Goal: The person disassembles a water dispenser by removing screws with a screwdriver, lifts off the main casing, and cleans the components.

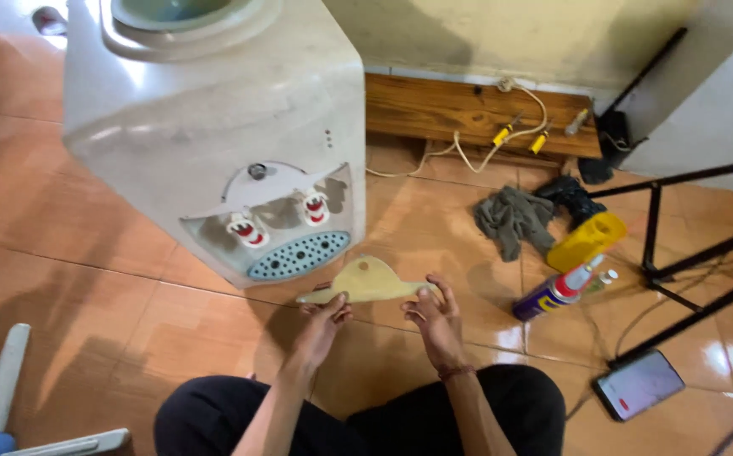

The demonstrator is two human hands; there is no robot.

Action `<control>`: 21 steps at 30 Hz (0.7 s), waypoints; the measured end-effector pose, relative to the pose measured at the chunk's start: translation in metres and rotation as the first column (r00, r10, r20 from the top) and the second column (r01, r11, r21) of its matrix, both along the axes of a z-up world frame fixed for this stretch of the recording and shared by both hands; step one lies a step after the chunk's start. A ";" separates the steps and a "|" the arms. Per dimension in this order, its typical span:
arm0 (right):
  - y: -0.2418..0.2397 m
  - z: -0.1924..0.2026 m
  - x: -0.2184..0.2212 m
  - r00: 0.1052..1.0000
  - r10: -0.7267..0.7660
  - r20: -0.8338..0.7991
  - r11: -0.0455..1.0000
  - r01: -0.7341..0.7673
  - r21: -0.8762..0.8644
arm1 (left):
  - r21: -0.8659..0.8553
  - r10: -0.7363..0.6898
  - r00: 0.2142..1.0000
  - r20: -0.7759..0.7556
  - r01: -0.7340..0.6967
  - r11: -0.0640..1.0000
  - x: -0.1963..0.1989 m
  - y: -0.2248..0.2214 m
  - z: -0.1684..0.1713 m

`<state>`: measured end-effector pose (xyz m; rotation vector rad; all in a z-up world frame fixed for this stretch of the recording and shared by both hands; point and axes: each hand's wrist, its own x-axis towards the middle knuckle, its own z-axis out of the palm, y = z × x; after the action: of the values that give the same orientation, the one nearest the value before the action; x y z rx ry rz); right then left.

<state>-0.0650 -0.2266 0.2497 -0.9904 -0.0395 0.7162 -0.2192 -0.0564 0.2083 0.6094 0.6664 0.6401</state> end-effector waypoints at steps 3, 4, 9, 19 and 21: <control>-0.004 -0.007 -0.004 1.000 -0.027 0.013 1.000 0.027 0.013 | 0.006 0.008 0.996 -0.092 -0.008 1.000 -0.006 -0.008 -0.023; -0.004 -0.005 -0.002 1.000 -0.023 0.004 0.999 0.023 0.043 | 0.014 0.009 0.997 -0.081 -0.008 1.000 -0.006 -0.008 -0.023; 0.000 -0.001 -0.014 0.999 -0.037 -0.009 0.997 0.037 0.065 | 0.084 -0.004 0.994 -0.107 0.013 0.996 -0.019 -0.031 0.057; 0.055 0.078 -0.072 0.999 0.048 0.019 0.993 -0.050 0.105 | 0.310 0.106 0.993 -0.045 -0.087 0.947 -0.047 -0.013 0.113; 0.074 0.087 -0.075 0.998 0.051 0.025 0.992 -0.053 0.111 | 0.341 0.146 0.988 -0.047 -0.121 0.932 -0.049 0.002 0.121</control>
<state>-0.1402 -0.1523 0.3367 -0.8931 -0.1239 0.7427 -0.2682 -0.0540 0.3292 0.9148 0.6742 0.8728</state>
